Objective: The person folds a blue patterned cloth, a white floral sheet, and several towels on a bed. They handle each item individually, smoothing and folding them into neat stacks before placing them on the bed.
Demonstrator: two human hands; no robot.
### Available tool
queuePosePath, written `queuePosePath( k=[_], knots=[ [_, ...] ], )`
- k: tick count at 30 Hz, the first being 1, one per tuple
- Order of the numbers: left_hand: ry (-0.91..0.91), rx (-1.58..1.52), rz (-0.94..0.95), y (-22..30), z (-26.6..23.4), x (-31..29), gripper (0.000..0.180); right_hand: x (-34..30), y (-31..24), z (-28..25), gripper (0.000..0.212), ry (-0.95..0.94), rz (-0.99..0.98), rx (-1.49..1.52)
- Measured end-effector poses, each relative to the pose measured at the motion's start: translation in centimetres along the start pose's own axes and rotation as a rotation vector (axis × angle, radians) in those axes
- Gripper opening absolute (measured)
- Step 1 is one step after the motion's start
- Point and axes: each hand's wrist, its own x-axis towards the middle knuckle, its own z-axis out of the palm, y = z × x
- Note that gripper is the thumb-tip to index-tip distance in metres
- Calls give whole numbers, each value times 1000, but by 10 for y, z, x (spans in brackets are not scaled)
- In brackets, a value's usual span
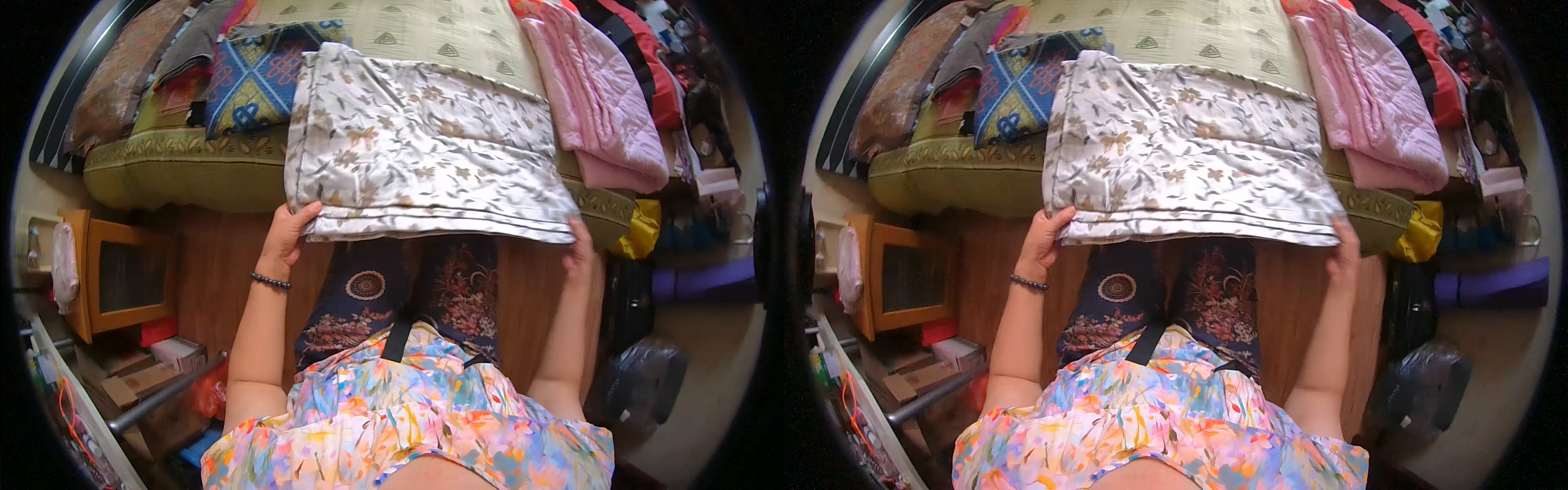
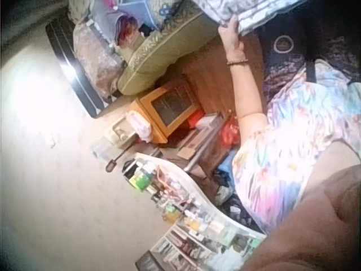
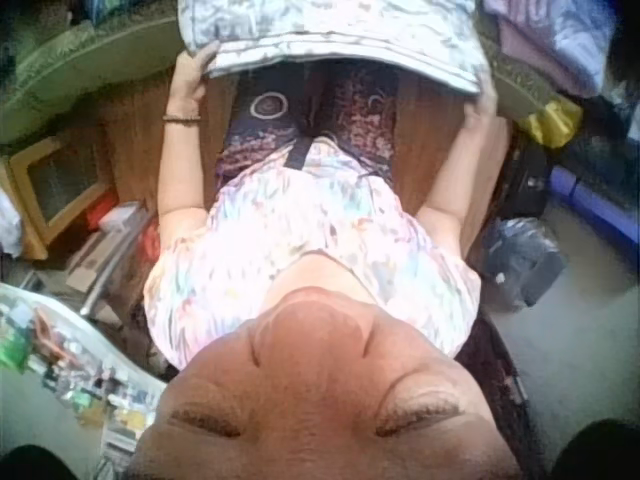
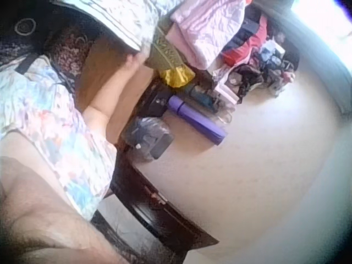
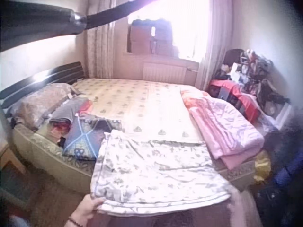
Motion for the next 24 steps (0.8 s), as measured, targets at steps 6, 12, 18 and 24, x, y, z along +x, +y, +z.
queuePosePath(
  k=[6,12,18,24],
  knots=[
    [46,-81,-7,-19,-11,17,27,19,103,-5,46,-107,243,135],
    [-9,-113,-35,-2,-6,21,31,26,118,12,52,-134,185,352],
    [-4,-272,-67,-8,-5,23,30,24,93,16,45,-129,34,326],
    [-112,-353,-110,39,19,16,27,15,7,54,37,-122,-2,124]
  ],
)
